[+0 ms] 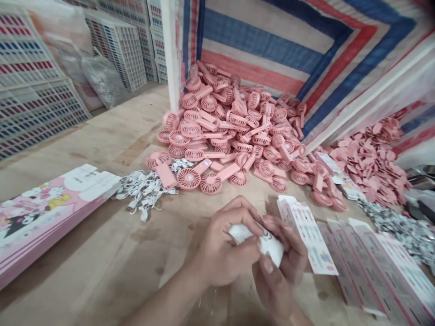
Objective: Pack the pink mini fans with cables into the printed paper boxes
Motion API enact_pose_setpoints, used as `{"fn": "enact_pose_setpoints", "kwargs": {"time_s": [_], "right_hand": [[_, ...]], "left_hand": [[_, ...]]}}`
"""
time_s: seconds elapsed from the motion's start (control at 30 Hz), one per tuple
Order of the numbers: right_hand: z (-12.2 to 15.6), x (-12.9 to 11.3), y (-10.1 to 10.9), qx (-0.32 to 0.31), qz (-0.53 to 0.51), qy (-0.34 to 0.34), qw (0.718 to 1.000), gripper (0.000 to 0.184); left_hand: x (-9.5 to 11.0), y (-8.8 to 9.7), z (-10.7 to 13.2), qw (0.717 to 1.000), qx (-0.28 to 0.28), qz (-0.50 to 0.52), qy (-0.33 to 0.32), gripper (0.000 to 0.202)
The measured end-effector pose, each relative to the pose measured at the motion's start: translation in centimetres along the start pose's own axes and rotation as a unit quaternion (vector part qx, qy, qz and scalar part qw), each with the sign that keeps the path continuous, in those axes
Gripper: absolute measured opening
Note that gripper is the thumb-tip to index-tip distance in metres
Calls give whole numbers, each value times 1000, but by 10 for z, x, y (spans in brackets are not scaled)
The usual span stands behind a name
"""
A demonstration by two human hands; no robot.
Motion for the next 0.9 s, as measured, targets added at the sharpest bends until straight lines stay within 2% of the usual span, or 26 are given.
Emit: {"fn": "enact_pose_setpoints", "kwargs": {"time_s": [0.13,0.2,0.27,0.4,0.53,0.67,0.73,0.77,0.83,0.9], "right_hand": [[6,5,0,37,-39,-10,998,45],[8,11,4,52,-48,-18,997,46],[9,17,8,55,-35,-28,998,49],[8,25,14,48,-27,-28,998,52],[8,24,10,34,-36,-1,999,55],[8,24,5,18,-59,6,998,55],[8,22,3,9,-62,3,998,55],[9,21,1,1,-61,1,998,55],[12,19,-1,-23,-66,-2,998,56],[16,19,-2,-49,-87,-19,995,57]], "left_hand": [[-11,-4,2,993,-23,30,109,20],[-14,-8,6,990,-28,30,137,22],[-11,-8,8,994,-14,-25,108,20],[-5,-10,13,990,20,-137,12,16],[-3,-9,17,989,51,-129,-54,21],[-4,-8,19,989,64,-119,-60,22],[-12,-2,22,994,97,-51,-21,13],[-20,4,25,990,141,-2,16,13],[-43,18,38,955,250,89,132,26],[-62,24,55,902,321,130,259,33]]}}
Point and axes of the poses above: each hand's wrist, its own z-axis away from the middle knuckle, its own y-axis out of the back of the hand, x = y × z, the point moved 7 cm from there along -z, towards the middle knuckle, and after that the axes turned 8 degrees about -y, right-handed, at the moved point
